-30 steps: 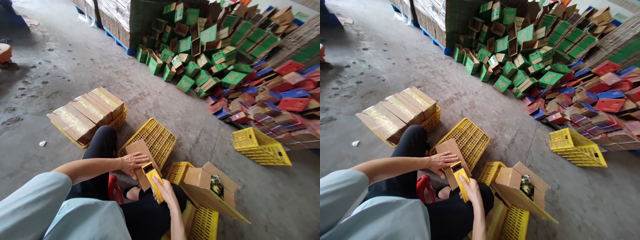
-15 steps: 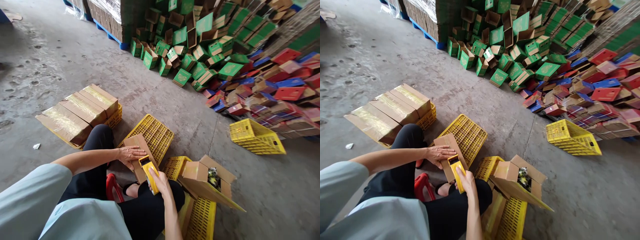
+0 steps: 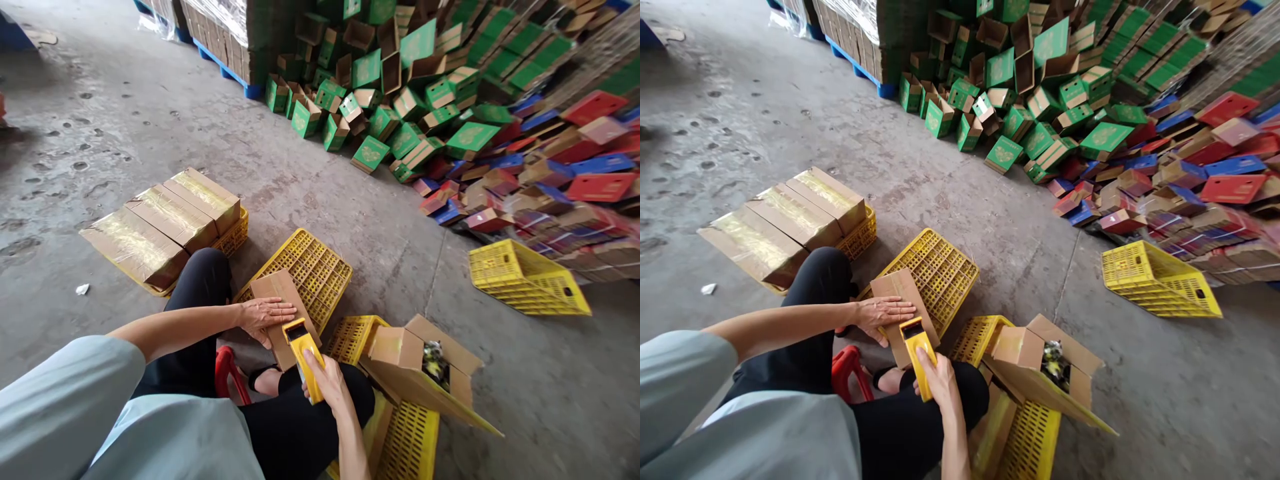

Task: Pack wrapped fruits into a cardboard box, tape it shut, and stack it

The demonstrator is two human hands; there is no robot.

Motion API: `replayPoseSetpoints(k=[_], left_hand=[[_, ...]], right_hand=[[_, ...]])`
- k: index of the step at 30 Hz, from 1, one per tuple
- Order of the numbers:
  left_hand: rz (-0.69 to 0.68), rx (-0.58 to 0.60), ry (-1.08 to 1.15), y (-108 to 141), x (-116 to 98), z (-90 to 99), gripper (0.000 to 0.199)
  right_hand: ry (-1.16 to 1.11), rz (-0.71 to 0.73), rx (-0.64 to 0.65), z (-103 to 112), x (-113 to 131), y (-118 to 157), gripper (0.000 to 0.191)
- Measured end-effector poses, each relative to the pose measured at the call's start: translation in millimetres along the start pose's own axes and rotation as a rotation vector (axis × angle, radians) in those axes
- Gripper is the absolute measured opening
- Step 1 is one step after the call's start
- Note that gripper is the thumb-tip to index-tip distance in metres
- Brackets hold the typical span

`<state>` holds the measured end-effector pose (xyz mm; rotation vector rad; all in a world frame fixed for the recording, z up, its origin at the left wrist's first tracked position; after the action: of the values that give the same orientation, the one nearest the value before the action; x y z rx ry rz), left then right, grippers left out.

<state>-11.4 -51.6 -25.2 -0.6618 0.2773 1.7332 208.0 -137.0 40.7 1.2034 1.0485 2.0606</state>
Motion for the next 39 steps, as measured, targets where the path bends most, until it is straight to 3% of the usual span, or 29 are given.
replayPoseSetpoints(k=[4, 16, 26, 34, 39], left_hand=[[0.003, 0.006, 0.009, 0, 2, 0.2, 0.104], [0.044, 0.009, 0.043, -12, -27, -15.7, 0.103], [0.016, 0.007, 0.039, -9, -21, -18.5, 0.104], [0.006, 0.010, -0.011, -9, -21, -18.4, 0.102], [-0.008, -0.009, -0.024, -7, -18, -20.5, 0.103]], right_hand=[[-0.027, -0.034, -0.008, 5, -13, 3, 0.064], [-0.022, -0.028, -0.033, 5, -6, 11, 0.058], [-0.012, -0.025, -0.013, 5, -9, 6, 0.060], [0.005, -0.070, -0.022, 13, -37, 17, 0.062], [0.007, -0.081, -0.058, 13, -38, 19, 0.057]])
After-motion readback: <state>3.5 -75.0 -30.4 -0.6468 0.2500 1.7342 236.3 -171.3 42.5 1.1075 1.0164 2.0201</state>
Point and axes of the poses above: each hand's wrist, its own y-axis away from the middle knuckle, its own z-axis out of the back of the hand, x = y × z, the point moved 6 cm from there along -y, towards the middle knuckle, and after that the axes turned 7 degrees about -z, right-handed, at the moved point
